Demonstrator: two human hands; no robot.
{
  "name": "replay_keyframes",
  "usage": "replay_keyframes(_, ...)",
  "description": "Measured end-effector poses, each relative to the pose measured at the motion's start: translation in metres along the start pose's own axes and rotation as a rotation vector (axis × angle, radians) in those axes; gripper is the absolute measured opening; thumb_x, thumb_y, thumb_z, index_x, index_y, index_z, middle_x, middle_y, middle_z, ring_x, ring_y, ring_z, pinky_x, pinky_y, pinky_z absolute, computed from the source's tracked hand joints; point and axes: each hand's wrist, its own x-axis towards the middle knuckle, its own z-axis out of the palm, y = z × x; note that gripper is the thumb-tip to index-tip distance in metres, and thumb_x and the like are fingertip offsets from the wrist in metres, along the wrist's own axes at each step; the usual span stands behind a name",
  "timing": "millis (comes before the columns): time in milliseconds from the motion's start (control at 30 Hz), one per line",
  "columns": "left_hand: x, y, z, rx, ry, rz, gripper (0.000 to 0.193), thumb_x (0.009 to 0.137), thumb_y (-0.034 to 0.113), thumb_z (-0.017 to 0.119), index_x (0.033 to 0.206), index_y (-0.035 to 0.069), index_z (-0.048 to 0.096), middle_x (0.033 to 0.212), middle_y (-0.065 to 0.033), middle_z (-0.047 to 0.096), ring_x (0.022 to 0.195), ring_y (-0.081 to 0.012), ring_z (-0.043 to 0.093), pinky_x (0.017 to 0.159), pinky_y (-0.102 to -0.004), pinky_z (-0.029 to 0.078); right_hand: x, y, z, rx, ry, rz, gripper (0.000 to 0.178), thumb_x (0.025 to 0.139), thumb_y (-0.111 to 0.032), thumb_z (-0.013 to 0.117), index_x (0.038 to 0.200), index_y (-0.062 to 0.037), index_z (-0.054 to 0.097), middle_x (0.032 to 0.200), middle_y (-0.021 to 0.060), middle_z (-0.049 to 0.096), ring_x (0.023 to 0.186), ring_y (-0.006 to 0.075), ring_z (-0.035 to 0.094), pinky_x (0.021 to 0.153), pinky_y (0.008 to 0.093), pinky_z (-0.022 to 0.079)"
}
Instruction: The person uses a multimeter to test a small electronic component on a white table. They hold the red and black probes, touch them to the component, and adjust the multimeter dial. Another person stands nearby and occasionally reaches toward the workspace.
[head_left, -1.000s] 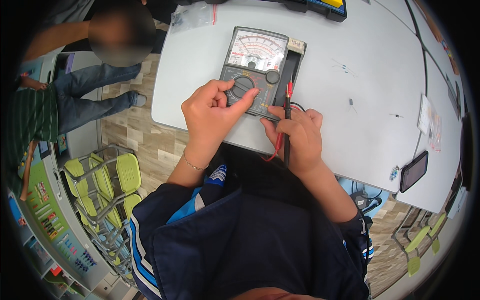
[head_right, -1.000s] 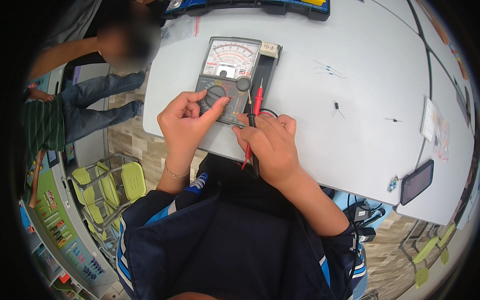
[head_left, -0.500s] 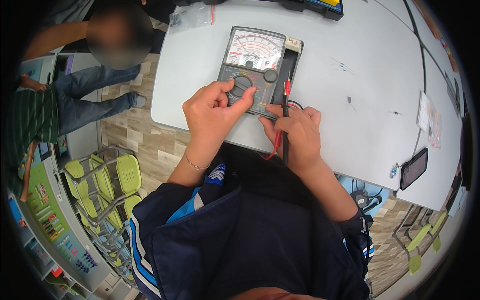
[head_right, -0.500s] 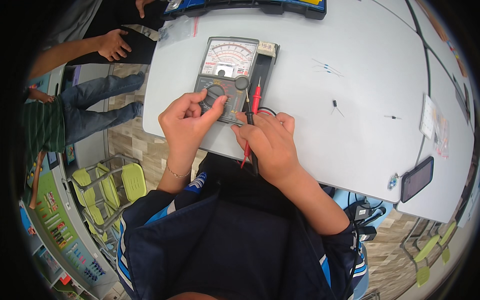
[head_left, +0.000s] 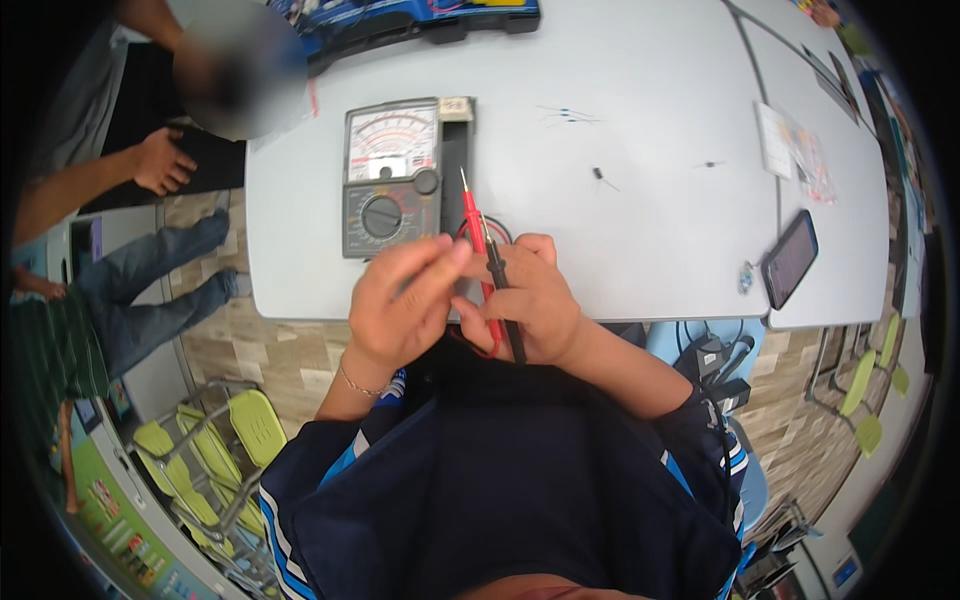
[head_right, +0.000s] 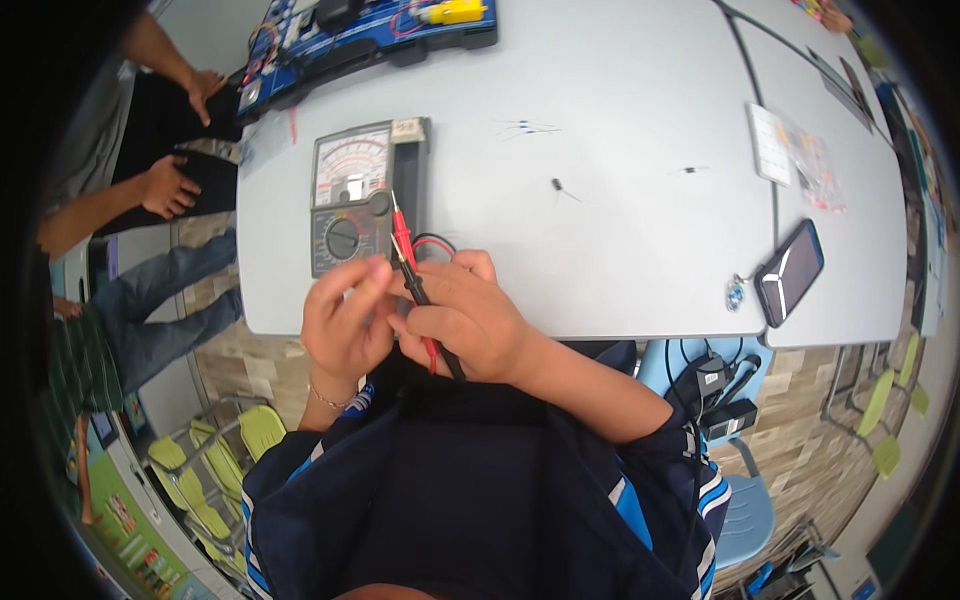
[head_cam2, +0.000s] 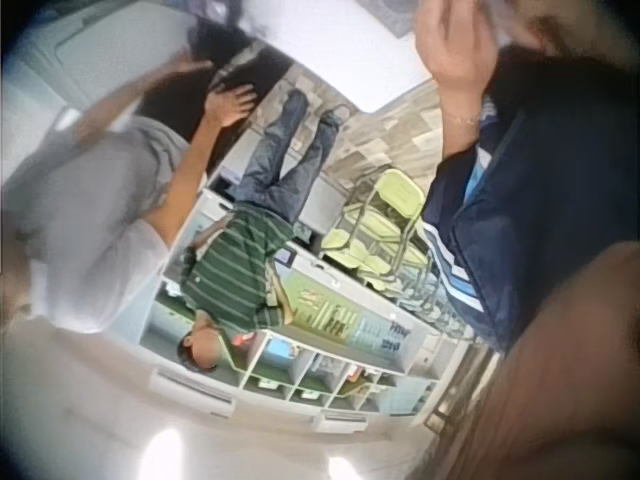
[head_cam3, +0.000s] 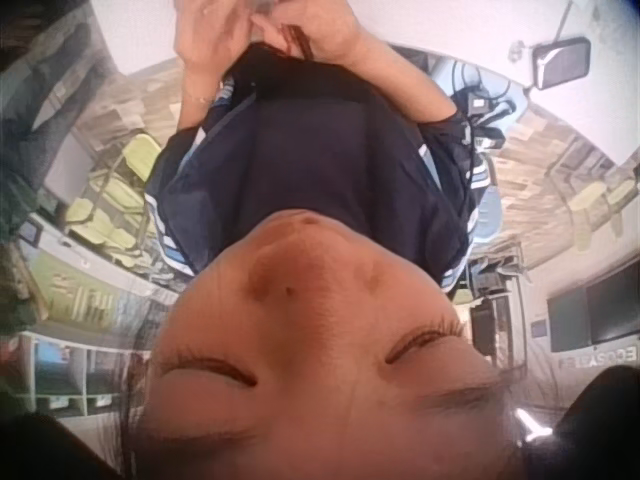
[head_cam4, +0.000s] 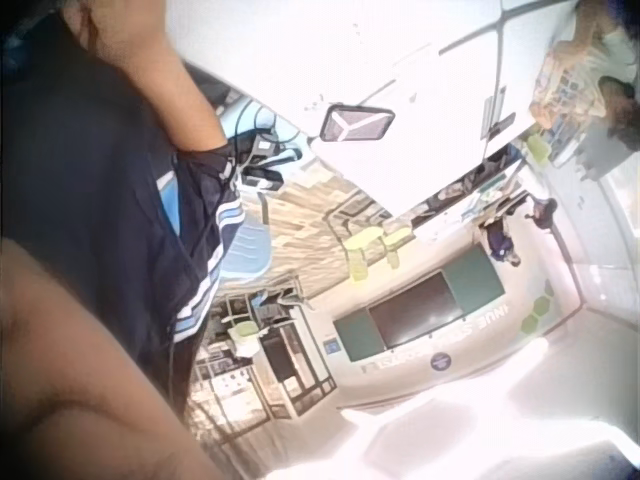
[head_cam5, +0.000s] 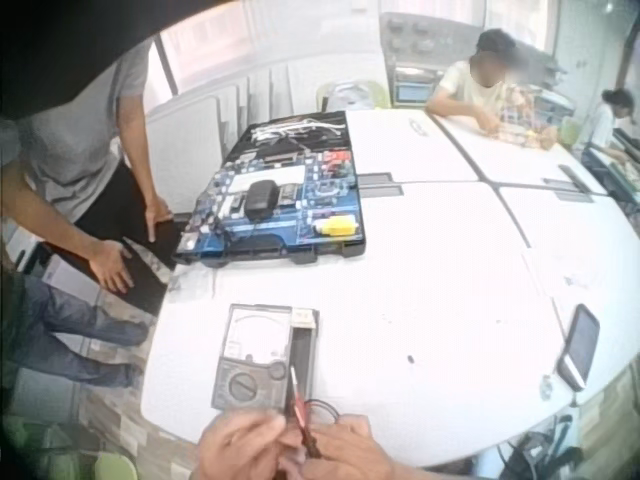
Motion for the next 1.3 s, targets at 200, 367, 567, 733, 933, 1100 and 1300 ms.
replay_keyframes(200,-0.008,0.019,0.041,-0.316,0.091,0.129,0.055,0.078,-0.010,0.081,0.131,0.004,0.071,0.133,-0.0182,0.067,0.101,-0.0319,0.075,0.083,-0.0378,0.063,-0.012,-0.011,-0.034,0.034,0.046,-0.071,0.031,0.073,0.000,0.080,0.093,-0.0133,0.060,0.133,0.0227,0.071,0.091,0.0287,0.069,0.072,0.0374,0.041)
replay_keyframes(367,-0.001,0.029,0.064,-0.421,0.078,0.227,0.050,0.082,-0.001,0.080,0.131,0.002,0.070,0.136,-0.0206,0.067,0.104,-0.0325,0.076,0.080,-0.0375,0.064,-0.015,-0.014,-0.043,0.092,0.195,-0.155,0.023,0.070,0.004,0.075,0.078,-0.0103,0.059,0.101,0.0153,0.061,0.071,0.0231,0.056,0.059,0.0359,0.040)
replay_keyframes(567,0.020,0.025,0.067,-0.333,-0.091,0.251,0.048,0.084,-0.007,0.076,0.130,-0.001,0.065,0.127,-0.0238,0.073,0.101,-0.0356,0.078,0.078,-0.0385,0.066,-0.015,-0.020,-0.061,-0.097,0.116,0.010,0.028,0.073,0.006,0.077,0.089,-0.0080,0.060,0.094,0.0136,0.060,0.074,0.0270,0.056,0.062,0.0382,0.044)
replay_keyframes(733,0.024,0.029,0.074,-0.131,0.005,0.124,0.024,0.081,-0.006,0.084,0.102,-0.001,0.076,0.110,-0.0197,0.076,0.088,-0.0271,0.077,0.072,-0.0323,0.065,-0.013,-0.017,-0.093,-0.157,-0.106,0.148,0.045,0.079,-0.006,0.085,0.112,-0.0054,0.056,0.103,0.0178,0.066,0.085,0.0291,0.061,0.076,0.0375,0.051)
replay_keyframes(933,0.014,0.040,0.089,-0.229,0.059,0.058,0.026,0.077,-0.010,0.087,0.099,-0.004,0.074,0.104,-0.0164,0.075,0.082,-0.0234,0.076,0.070,-0.0302,0.064,-0.027,0.001,-0.124,-0.411,-0.124,0.331,0.029,0.085,0.003,0.071,0.111,-0.0028,0.060,0.090,0.0146,0.061,0.081,0.0347,0.059,0.072,0.0426,0.049)
replay_keyframes(1100,0.012,0.046,0.103,-0.221,-0.002,0.071,0.024,0.079,-0.007,0.086,0.098,-0.003,0.073,0.105,-0.0165,0.074,0.080,-0.0256,0.076,0.067,-0.0316,0.063,-0.025,0.010,-0.111,-0.558,-0.146,0.320,0.026,0.085,0.004,0.071,0.107,-0.0040,0.059,0.086,0.0115,0.058,0.078,0.0332,0.058,0.071,0.0436,0.044)
replay_keyframes(1300,0.015,0.048,0.113,-0.186,-0.020,0.043,0.020,0.081,-0.005,0.085,0.095,-0.003,0.071,0.104,-0.0155,0.073,0.081,-0.0277,0.075,0.067,-0.0328,0.062,-0.025,0.015,-0.107,-0.615,-0.165,0.302,0.025,0.086,0.001,0.073,0.105,-0.0055,0.059,0.087,0.0099,0.057,0.080,0.0310,0.057,0.074,0.0414,0.042)
